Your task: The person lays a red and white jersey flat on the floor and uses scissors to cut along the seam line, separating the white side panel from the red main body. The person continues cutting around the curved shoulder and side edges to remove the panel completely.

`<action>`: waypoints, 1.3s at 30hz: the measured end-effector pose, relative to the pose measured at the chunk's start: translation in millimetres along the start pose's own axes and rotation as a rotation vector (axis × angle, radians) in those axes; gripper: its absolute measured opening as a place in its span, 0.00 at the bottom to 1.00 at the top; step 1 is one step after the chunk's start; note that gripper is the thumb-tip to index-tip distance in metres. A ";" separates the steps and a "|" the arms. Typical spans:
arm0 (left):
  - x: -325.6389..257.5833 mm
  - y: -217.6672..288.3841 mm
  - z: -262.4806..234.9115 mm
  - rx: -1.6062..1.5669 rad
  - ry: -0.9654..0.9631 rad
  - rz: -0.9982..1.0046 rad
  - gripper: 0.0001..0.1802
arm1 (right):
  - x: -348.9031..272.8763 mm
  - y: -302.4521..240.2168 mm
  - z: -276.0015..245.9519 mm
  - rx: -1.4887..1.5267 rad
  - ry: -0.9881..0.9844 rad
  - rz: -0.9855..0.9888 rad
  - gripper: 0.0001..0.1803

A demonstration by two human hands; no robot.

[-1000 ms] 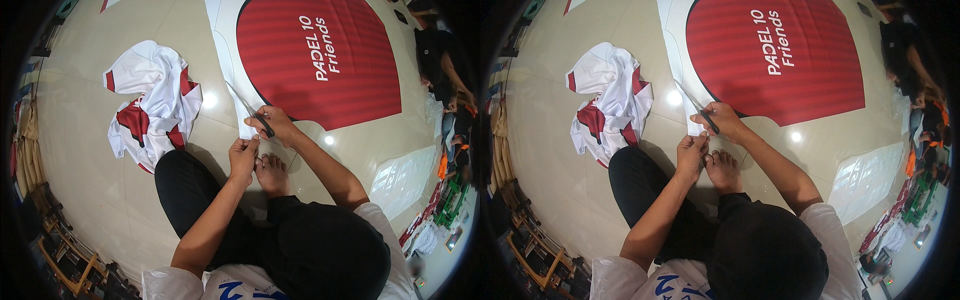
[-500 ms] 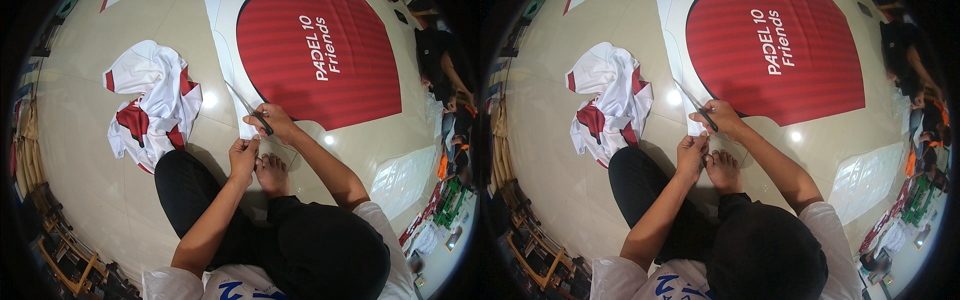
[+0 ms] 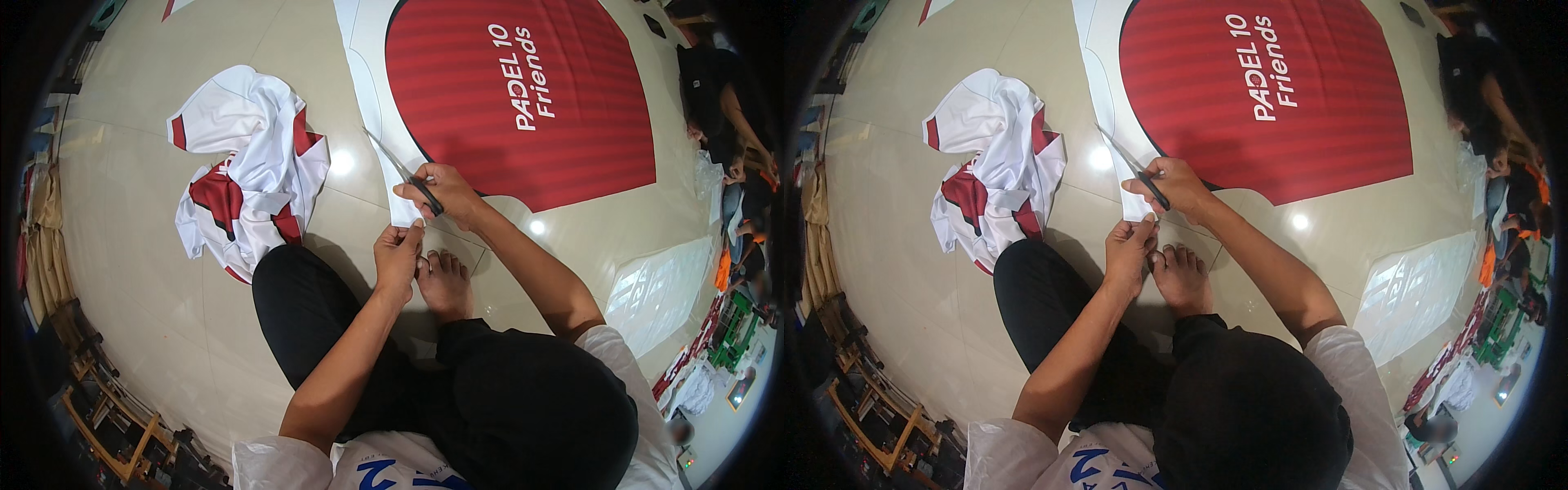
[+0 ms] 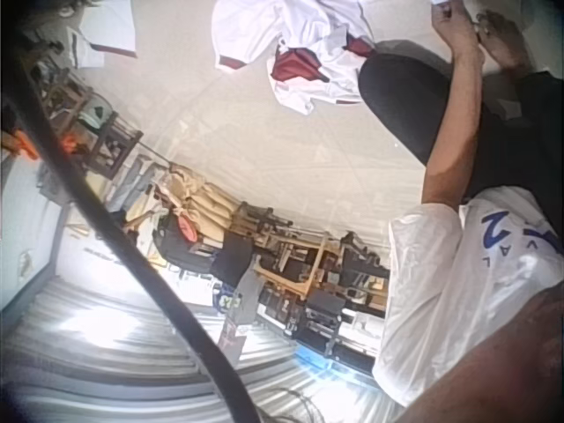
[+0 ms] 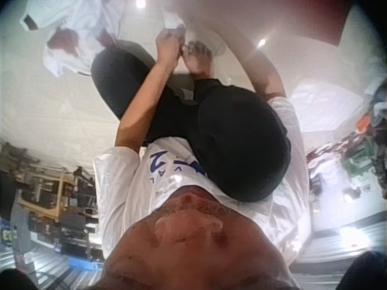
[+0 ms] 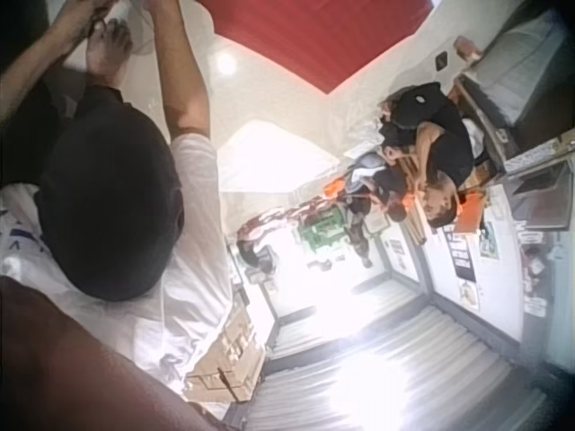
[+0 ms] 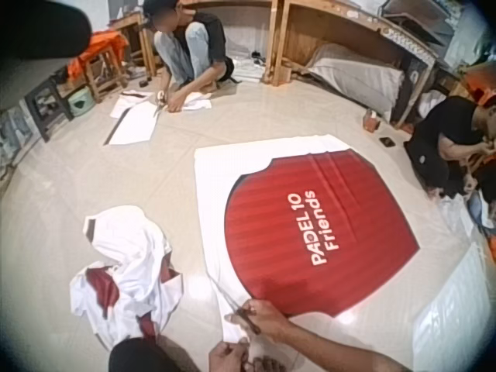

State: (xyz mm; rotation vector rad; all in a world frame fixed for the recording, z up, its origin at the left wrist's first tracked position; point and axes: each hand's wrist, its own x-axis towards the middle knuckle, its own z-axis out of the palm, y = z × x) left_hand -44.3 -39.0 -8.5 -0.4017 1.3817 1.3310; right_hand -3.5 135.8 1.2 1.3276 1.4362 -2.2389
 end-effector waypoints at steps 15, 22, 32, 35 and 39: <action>2.4 12.9 -2.9 -0.050 0.019 0.097 0.09 | -1.0 -3.9 -4.0 0.030 -0.079 0.013 0.25; 48.0 131.8 -28.2 -0.287 0.320 0.675 0.09 | -75.3 29.5 -79.6 -0.147 -0.083 -0.031 0.26; 126.3 176.5 30.1 1.462 0.047 1.266 0.39 | -93.7 71.1 -274.1 -0.722 1.585 -0.473 0.42; 149.5 172.7 24.9 1.715 0.045 1.123 0.41 | -71.9 63.3 -314.6 -0.764 1.605 -0.452 0.43; 143.8 144.4 13.5 1.711 0.195 1.116 0.42 | -48.1 40.8 -332.8 -0.760 1.581 -0.480 0.42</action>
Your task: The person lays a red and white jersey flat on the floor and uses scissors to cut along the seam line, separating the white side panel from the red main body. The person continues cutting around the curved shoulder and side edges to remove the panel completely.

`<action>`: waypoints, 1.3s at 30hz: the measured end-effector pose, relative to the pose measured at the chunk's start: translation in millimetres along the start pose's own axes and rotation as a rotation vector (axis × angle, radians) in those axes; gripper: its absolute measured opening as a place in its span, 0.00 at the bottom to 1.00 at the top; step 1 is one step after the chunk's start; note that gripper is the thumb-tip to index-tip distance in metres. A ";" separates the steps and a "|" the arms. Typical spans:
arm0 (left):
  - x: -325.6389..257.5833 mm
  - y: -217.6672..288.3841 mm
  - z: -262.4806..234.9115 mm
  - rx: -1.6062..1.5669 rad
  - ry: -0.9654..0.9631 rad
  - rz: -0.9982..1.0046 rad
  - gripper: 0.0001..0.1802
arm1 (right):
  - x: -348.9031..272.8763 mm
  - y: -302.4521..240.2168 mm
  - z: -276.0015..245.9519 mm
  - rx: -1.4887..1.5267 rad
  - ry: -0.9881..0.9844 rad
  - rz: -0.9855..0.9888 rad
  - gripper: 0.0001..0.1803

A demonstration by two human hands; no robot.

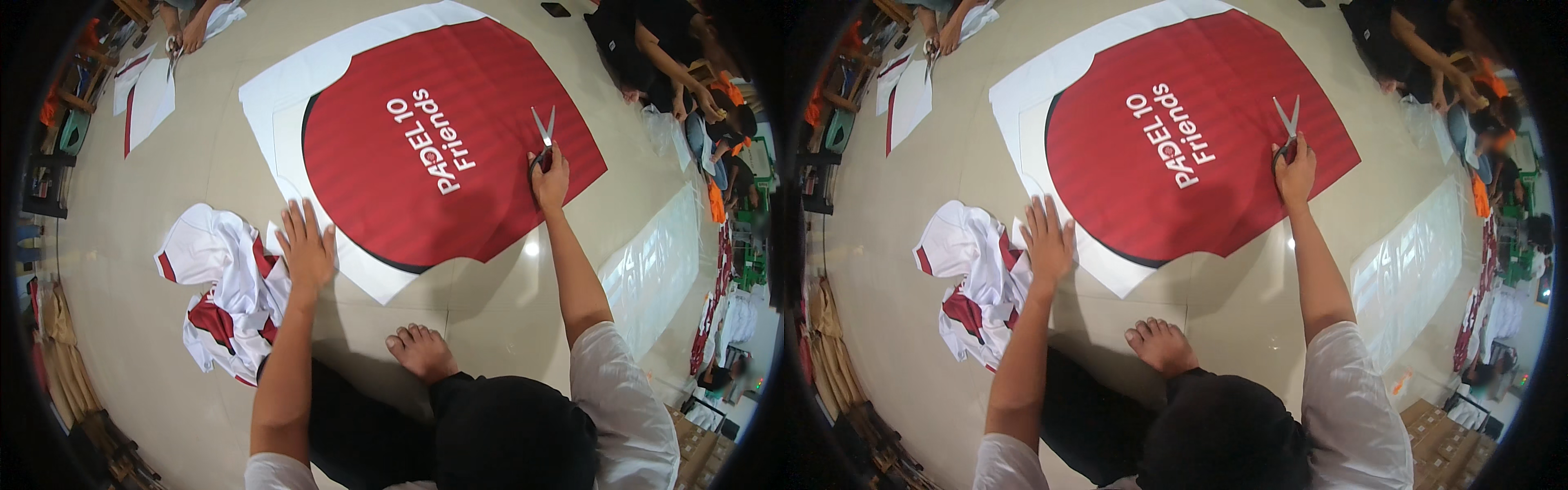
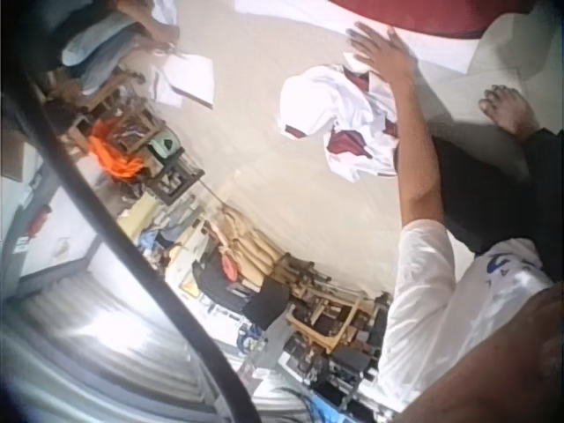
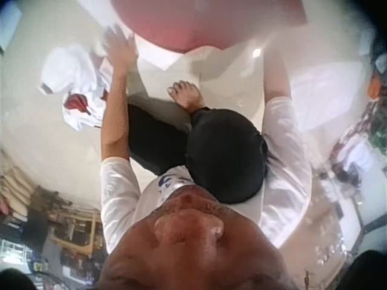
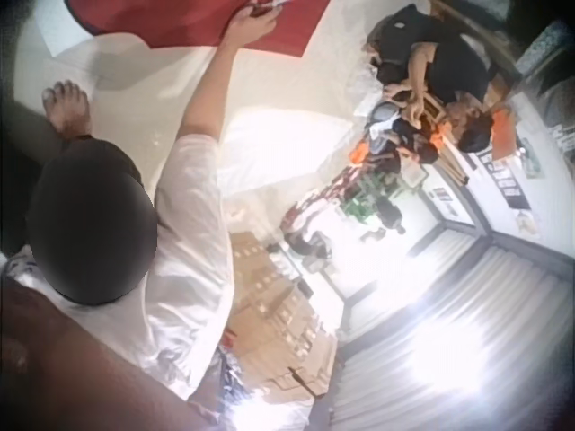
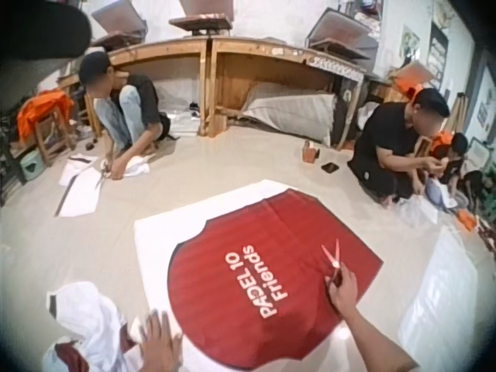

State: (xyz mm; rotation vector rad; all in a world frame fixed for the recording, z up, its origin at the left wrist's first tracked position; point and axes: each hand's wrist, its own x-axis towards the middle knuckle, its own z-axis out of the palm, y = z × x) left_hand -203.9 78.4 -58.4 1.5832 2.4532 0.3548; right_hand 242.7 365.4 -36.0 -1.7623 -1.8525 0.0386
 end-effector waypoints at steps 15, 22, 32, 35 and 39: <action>-109.3 139.0 -42.4 -0.146 -0.209 0.016 0.43 | 120.7 -6.6 36.4 0.089 -0.045 -0.249 0.38; 117.6 64.5 -32.5 -0.232 0.109 0.271 0.40 | 95.9 -25.4 37.4 0.162 0.093 -0.112 0.38; 262.2 -6.2 13.6 0.067 0.105 0.108 0.49 | 98.7 5.0 61.4 0.040 0.118 -0.093 0.41; 291.0 -34.2 11.7 0.121 0.112 0.035 0.51 | 121.5 -10.2 80.8 0.054 0.060 -0.148 0.41; 347.9 -90.1 -15.6 0.184 0.140 0.019 0.52 | 173.9 -61.8 127.7 0.106 0.049 -0.208 0.43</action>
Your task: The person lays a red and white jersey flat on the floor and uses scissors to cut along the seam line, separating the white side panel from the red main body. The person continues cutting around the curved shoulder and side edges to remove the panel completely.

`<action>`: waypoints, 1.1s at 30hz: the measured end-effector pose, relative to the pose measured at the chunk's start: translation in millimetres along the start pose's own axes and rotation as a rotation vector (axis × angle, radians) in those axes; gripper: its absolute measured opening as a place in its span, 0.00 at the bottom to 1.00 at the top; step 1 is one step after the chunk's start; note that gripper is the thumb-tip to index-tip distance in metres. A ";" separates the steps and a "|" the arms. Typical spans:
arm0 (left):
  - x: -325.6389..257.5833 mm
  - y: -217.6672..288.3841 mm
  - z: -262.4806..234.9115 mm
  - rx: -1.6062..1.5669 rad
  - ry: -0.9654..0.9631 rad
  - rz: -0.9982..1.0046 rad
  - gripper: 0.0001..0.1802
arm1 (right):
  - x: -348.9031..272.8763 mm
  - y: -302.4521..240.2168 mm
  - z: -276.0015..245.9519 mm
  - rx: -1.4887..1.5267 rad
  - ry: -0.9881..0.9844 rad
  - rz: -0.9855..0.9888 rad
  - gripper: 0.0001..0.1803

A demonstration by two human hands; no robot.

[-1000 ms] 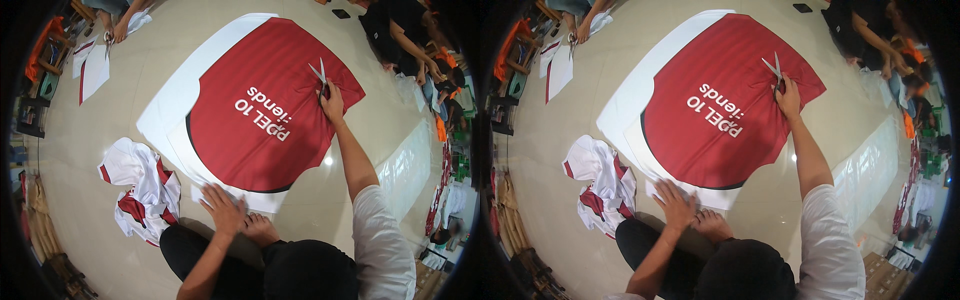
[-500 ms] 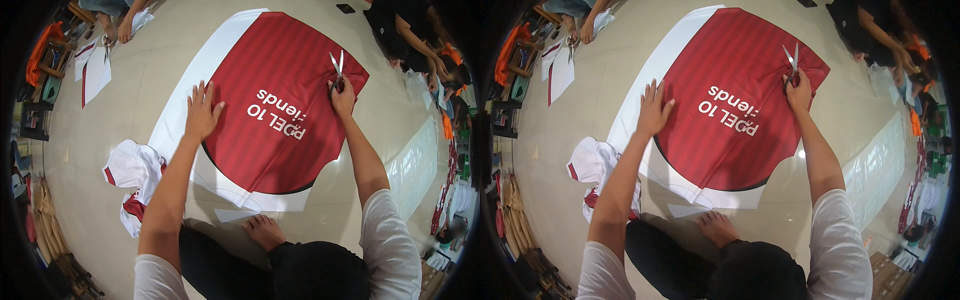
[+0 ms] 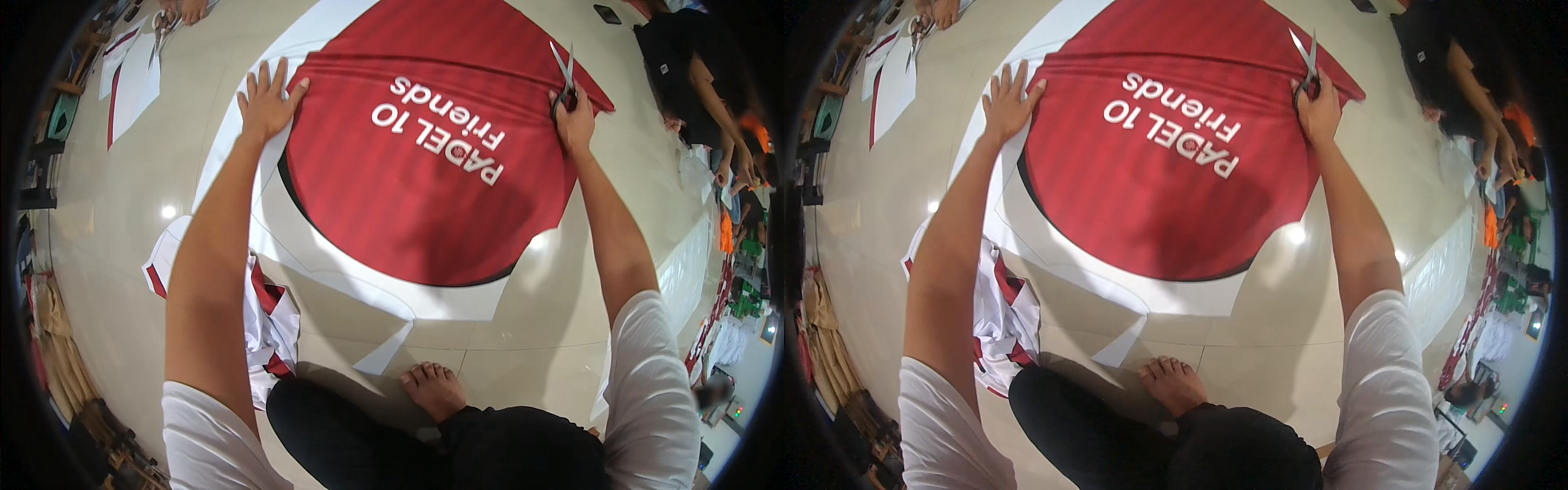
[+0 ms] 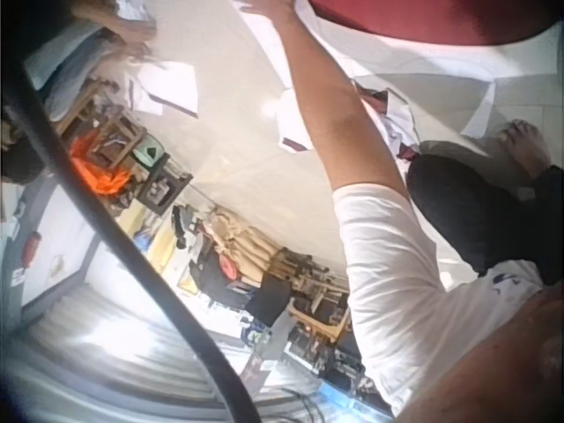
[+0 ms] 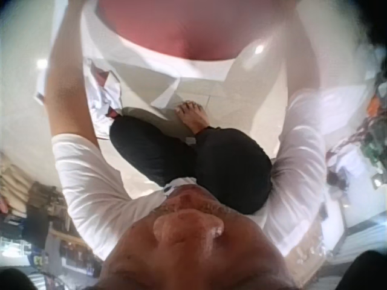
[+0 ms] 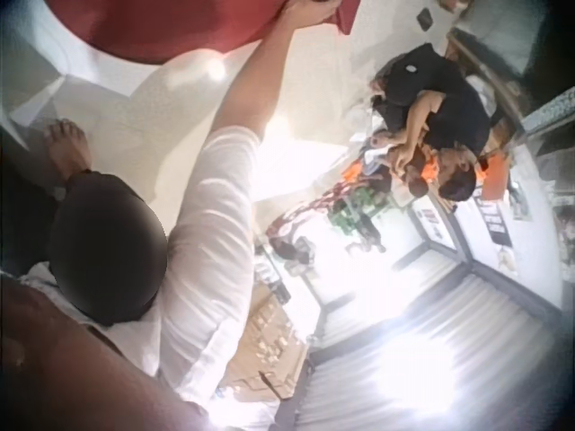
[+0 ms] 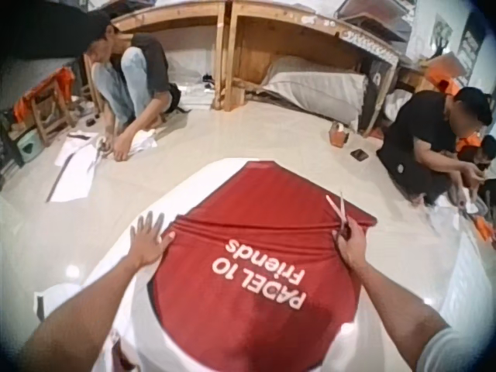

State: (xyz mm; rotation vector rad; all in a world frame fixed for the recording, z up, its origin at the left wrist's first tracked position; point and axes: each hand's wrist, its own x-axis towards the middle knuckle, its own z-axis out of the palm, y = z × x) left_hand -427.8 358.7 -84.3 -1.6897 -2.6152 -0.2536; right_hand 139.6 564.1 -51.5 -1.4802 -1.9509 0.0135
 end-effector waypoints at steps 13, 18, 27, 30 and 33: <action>-225.7 107.2 -28.0 -0.245 -0.100 0.194 0.43 | -95.7 -26.5 -13.5 0.026 -0.084 0.082 0.43; -262.3 104.1 -34.0 -0.172 -0.175 0.156 0.41 | -119.7 -21.2 -21.2 0.016 -0.077 0.180 0.42; -371.1 168.5 -95.7 -0.652 -0.219 -0.256 0.25 | -214.9 -69.2 -121.8 0.333 -0.217 0.259 0.31; -438.1 204.1 -98.3 -0.704 -0.258 -0.388 0.22 | -311.6 -125.1 -178.3 0.569 -0.653 0.435 0.24; -461.7 223.1 -89.1 -0.595 -0.131 -0.313 0.21 | -385.2 -169.4 -237.3 0.883 -0.969 0.822 0.21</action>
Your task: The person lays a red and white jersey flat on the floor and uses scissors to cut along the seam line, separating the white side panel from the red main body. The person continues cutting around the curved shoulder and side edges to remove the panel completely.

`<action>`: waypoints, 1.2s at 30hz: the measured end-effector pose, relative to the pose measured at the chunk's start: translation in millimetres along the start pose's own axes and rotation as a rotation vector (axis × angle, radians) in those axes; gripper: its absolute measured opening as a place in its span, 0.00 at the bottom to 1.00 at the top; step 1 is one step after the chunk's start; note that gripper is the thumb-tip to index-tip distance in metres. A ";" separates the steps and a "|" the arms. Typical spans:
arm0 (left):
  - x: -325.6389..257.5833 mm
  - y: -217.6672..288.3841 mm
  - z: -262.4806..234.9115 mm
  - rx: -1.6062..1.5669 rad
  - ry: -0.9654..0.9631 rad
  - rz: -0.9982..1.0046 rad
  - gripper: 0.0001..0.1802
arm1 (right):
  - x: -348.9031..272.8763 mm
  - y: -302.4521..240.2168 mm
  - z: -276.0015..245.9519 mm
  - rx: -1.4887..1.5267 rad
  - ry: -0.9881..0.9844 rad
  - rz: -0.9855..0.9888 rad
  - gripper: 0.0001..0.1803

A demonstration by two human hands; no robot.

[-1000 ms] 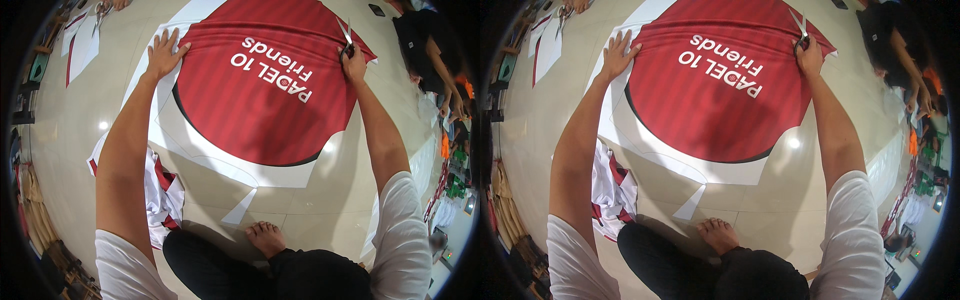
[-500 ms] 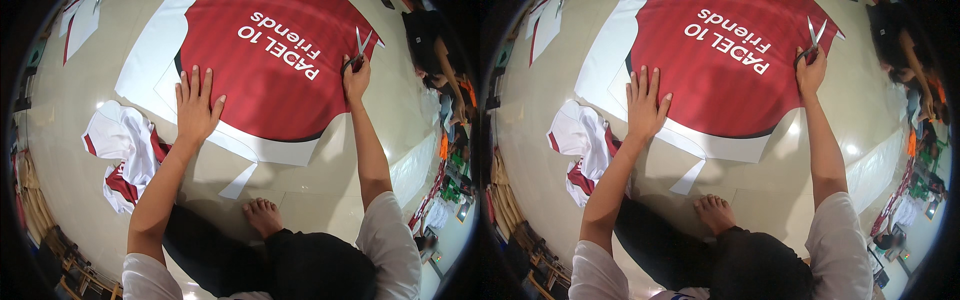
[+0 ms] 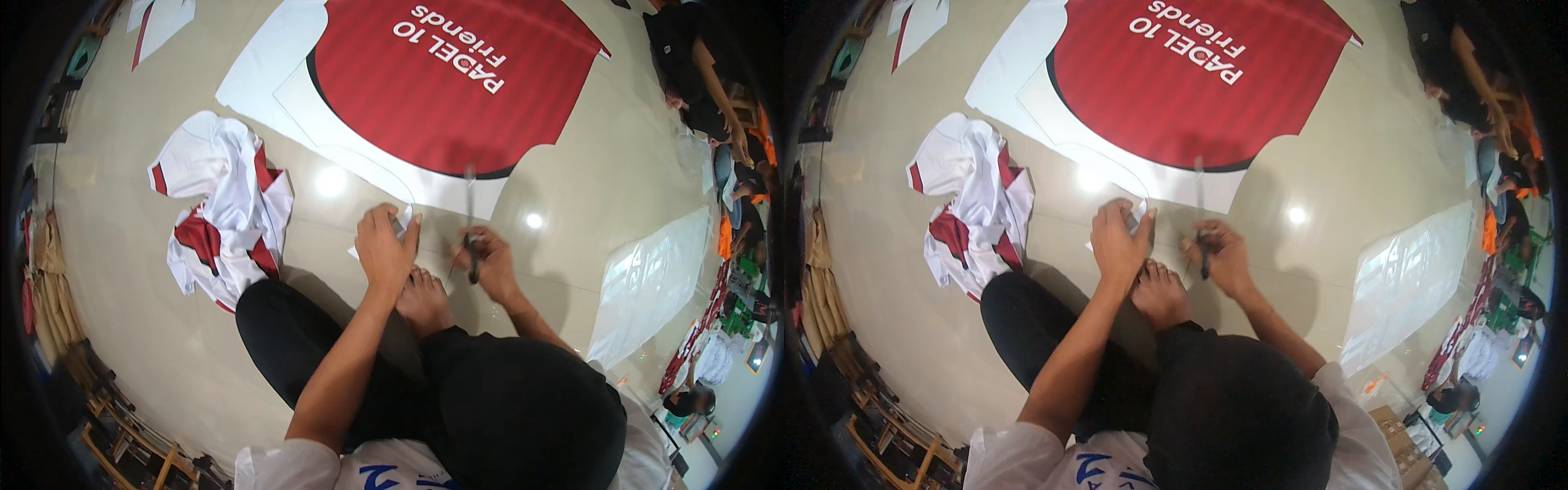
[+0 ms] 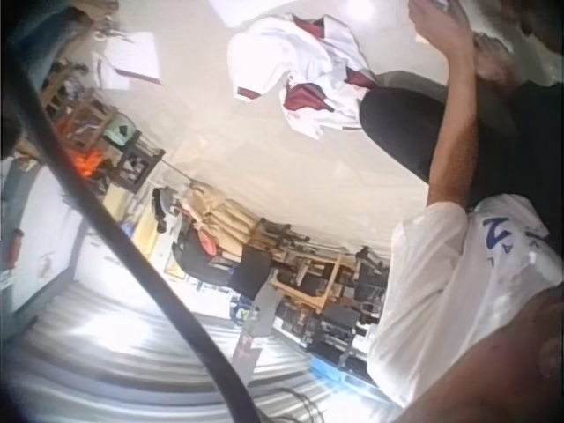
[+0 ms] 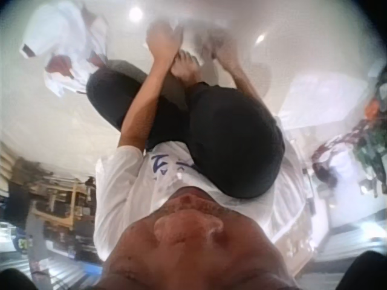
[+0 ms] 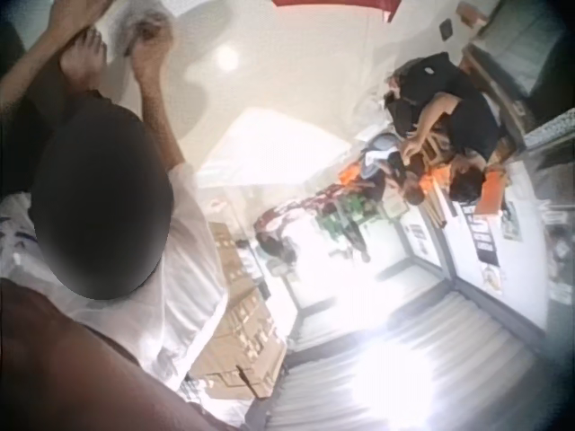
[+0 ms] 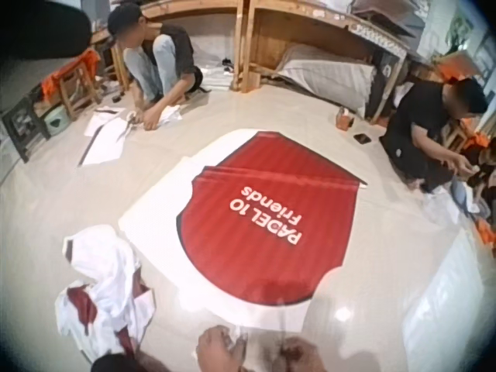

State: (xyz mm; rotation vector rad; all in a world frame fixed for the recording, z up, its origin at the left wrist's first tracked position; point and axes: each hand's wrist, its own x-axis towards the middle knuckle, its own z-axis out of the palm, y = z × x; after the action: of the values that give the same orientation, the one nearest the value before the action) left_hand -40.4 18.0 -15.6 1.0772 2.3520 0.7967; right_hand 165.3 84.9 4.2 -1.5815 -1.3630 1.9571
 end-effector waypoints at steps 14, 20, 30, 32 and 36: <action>10.8 0.9 22.8 -0.521 -0.078 -0.105 0.07 | -30.2 26.0 20.7 0.211 -0.232 0.236 0.18; 10.6 -2.0 24.1 -0.733 -0.101 -0.518 0.14 | -13.3 18.7 24.9 0.223 -0.234 0.237 0.18; 19.3 -1.1 16.9 -1.002 -0.231 -0.737 0.14 | 0.4 -8.0 47.1 0.328 -0.187 0.284 0.19; 20.8 4.8 16.6 -1.026 -0.249 -0.759 0.14 | 2.4 -4.2 43.9 0.318 -0.208 0.277 0.17; 21.6 6.8 14.5 -1.042 -0.255 -0.763 0.13 | 4.2 -6.7 47.3 0.317 -0.211 0.281 0.15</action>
State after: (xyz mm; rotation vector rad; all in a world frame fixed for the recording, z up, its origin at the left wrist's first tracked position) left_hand -41.3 43.2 -24.9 -0.1506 1.5178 1.2150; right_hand 120.4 68.4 4.8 -1.5119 -0.8695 2.4231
